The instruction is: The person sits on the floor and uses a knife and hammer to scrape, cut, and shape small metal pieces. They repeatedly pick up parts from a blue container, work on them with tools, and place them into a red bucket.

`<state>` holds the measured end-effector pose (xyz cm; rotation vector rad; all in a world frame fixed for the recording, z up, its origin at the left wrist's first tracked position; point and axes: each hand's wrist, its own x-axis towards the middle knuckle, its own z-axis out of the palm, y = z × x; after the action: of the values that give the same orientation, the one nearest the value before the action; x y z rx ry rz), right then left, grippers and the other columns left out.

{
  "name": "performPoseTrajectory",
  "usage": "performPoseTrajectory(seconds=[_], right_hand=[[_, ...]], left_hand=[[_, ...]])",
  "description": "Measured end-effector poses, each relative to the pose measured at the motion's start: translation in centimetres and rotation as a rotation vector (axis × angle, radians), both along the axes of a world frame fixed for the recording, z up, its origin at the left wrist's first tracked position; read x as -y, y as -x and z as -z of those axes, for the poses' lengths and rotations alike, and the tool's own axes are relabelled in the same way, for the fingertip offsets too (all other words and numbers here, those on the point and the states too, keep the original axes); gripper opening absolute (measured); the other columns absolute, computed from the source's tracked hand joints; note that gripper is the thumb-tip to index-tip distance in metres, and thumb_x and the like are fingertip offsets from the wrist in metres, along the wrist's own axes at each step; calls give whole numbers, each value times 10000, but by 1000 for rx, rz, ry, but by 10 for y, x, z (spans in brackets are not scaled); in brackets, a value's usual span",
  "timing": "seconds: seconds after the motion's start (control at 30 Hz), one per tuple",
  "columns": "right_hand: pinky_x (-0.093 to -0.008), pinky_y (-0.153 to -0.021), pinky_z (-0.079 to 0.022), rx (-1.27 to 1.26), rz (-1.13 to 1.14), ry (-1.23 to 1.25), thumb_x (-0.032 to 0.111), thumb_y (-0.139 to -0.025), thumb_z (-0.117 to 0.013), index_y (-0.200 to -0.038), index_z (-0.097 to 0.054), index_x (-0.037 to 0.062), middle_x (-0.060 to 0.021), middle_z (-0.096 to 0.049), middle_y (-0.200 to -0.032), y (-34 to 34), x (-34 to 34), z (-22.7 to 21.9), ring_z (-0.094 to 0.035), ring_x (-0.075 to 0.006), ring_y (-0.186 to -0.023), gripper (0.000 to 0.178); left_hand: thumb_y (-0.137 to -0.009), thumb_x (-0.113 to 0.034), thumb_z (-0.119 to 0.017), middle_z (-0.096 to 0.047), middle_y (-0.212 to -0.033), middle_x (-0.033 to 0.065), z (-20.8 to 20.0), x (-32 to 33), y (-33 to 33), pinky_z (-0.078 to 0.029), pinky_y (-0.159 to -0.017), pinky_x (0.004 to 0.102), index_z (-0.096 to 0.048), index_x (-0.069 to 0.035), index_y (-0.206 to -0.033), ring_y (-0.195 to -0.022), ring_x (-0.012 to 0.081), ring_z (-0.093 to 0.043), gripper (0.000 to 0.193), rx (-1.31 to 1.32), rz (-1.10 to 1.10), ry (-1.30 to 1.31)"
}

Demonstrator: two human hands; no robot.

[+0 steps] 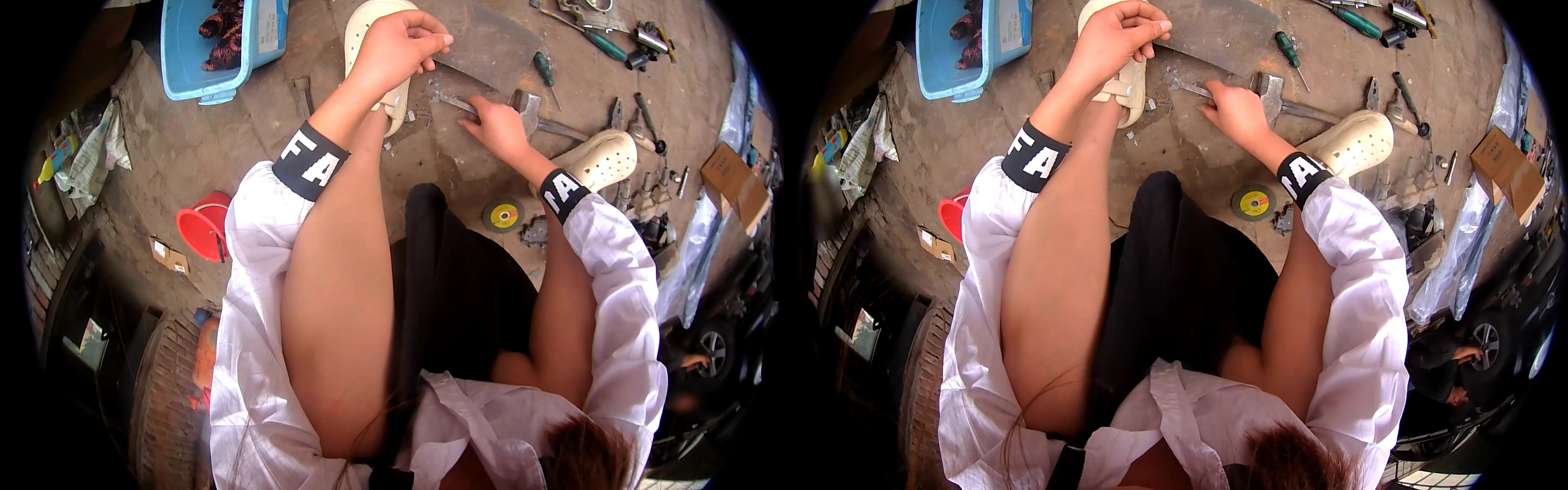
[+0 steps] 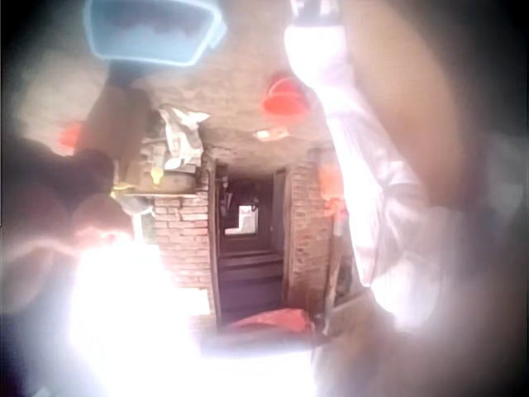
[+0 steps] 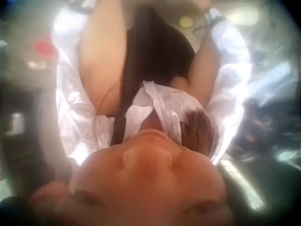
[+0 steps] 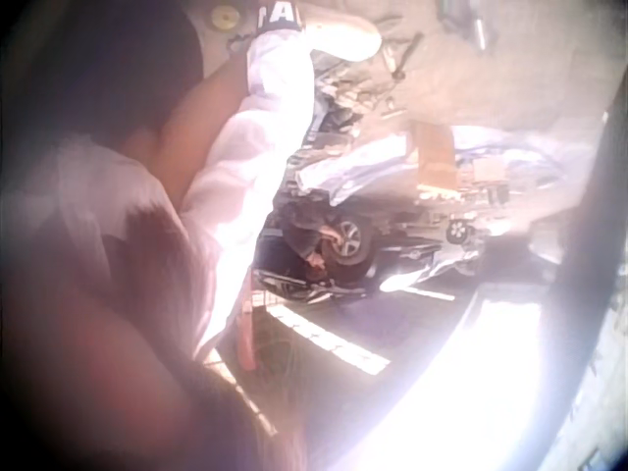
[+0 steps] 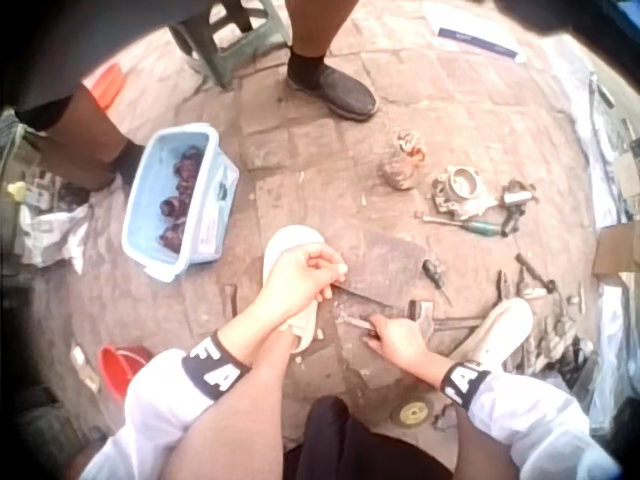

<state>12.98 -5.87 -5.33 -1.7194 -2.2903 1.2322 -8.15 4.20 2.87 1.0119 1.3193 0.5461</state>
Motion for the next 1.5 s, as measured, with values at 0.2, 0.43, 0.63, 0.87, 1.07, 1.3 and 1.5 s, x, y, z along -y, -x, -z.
performPoseTrajectory(seconds=[0.2,0.43,0.63,0.87,1.07,1.3,1.5], right_hand=[[-453,-620,-503,86,29,-34,264,-780,-652,-906,-587,92,-131,-648,-710,11,4,8,-635,-347,-715,223],[-308,-503,-421,-483,410,606,256,-839,-663,-904,-654,75,-26,-630,-687,-3,-2,-4,-534,-151,-528,192],[-171,-448,-222,-869,595,1113,173,-890,-610,-952,-597,52,19,-589,-750,-4,-22,-81,-298,-5,-482,136],[-186,-484,-296,-652,319,843,216,-840,-685,-850,-588,55,28,-560,-656,0,-33,-114,-405,-9,-546,189],[-267,-533,-389,-279,398,308,262,-839,-679,-838,-586,19,-41,-590,-651,-37,-39,-101,-495,-98,-582,260],[-394,-619,-475,90,490,-185,271,-849,-633,-940,-602,26,-126,-641,-733,-105,-49,-50,-609,-332,-663,264],[-364,-803,-467,194,278,-508,194,-789,-680,-1061,-603,44,-109,-660,-951,-74,-62,-74,-591,-273,-942,320]], left_hand=[[-824,-161,-671,-660,-769,35,4,3,0,-456,-520,208,-648,-3,-923,-582,65,-570,188,-1,9,5],[-841,-104,-649,-634,-729,20,4,1,2,-406,-464,180,-630,-26,-866,-519,53,-532,84,63,-76,83],[-835,-109,-655,-642,-741,38,3,2,4,-434,-484,204,-632,-28,-903,-545,82,-563,108,52,-72,97],[-839,-125,-639,-667,-808,43,-6,3,4,-459,-532,208,-646,0,-943,-602,73,-581,162,48,-25,-4],[-841,-82,-601,-670,-827,49,-6,2,9,-458,-535,211,-646,-1,-947,-607,75,-582,140,57,-80,10],[-798,-59,-625,-649,-758,28,-10,2,10,-453,-530,213,-662,-13,-896,-578,66,-565,115,-2,-8,10],[-801,-59,-631,-616,-692,4,-23,6,2,-448,-539,221,-668,-15,-889,-581,52,-555,105,-31,55,-114]])
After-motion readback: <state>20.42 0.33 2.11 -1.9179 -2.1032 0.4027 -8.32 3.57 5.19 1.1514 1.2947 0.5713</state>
